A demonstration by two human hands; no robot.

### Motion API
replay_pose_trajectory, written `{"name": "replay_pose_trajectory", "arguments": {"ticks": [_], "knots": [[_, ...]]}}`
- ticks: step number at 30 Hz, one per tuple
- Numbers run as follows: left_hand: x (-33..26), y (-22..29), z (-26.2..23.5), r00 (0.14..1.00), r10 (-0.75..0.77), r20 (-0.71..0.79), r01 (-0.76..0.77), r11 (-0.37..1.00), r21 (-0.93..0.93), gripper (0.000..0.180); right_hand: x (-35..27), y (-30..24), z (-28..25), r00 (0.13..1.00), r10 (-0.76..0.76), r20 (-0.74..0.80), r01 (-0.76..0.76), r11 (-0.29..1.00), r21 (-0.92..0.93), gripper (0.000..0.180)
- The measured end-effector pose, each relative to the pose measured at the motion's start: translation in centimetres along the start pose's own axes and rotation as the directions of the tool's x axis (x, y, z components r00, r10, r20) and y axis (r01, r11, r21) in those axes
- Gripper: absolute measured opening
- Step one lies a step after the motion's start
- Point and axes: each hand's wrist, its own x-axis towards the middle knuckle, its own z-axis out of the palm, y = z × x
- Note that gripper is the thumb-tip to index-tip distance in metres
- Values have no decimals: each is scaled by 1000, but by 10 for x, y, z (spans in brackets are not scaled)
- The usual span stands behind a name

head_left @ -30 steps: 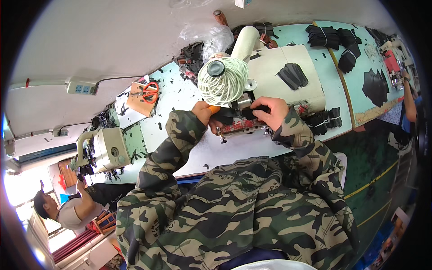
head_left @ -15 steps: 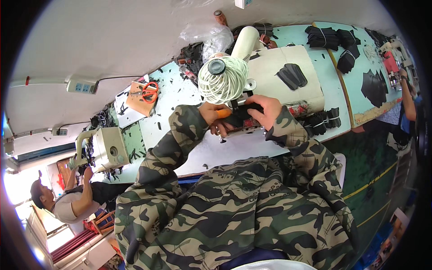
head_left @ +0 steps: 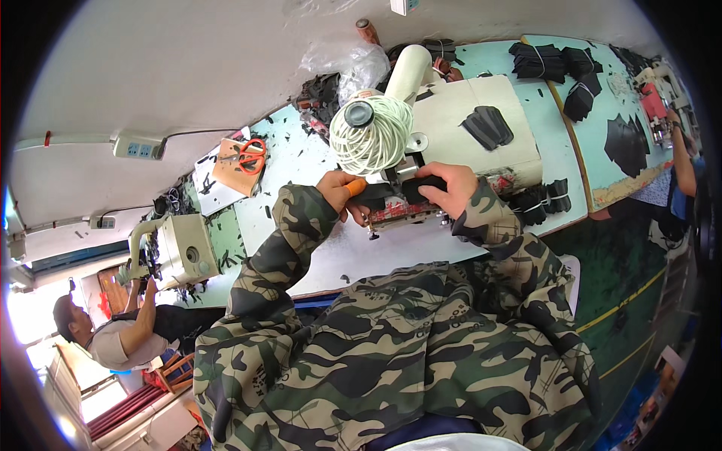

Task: Trimming excess fabric or threads from shoe components using hand shears at a workbench in a manufacturing facility.

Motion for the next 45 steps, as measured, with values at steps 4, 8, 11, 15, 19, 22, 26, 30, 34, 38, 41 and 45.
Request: {"name": "replay_pose_trajectory", "arguments": {"ticks": [4,8,11,15,19,22,26,30,34,38,41,45], "knots": [[8,-3,14,992,98,-74,-98,995,-7,24,-1,6,-4,986,126,110,-138,984,114,25],[5,17,30,999,0,38,-1,1000,19,22,1,6,2,984,-163,-72,161,986,-36,23],[5,-4,-2,989,62,137,-46,992,-115,23,0,0,0,997,-49,-62,49,999,-1,23],[3,1,7,996,44,76,-41,998,-45,25,-6,3,-10,996,91,17,-92,995,40,23],[-3,-10,3,998,44,-44,-42,998,38,24,3,2,-1,994,63,85,-71,993,93,22],[-3,16,37,993,72,-92,-74,997,-22,25,-5,0,-15,982,147,119,-163,976,144,22],[4,12,32,996,78,33,-78,997,3,24,-3,2,-7,995,-79,-61,78,997,-13,23],[-6,-10,15,995,103,-4,-101,974,-203,25,1,3,-5,999,44,1,-44,997,59,23],[-1,-6,18,998,10,-63,-12,999,-31,26,0,2,-10,991,78,106,-83,996,42,21],[-4,8,28,999,24,-40,-24,1000,-8,25,-1,-7,-15,985,107,132,-118,990,77,21],[9,18,44,1000,2,-2,-2,999,41,23,1,2,-8,999,10,53,-13,998,69,20],[1,13,32,999,-37,-5,37,992,119,23,-4,4,1,1000,11,-4,-10,999,51,25]]}}
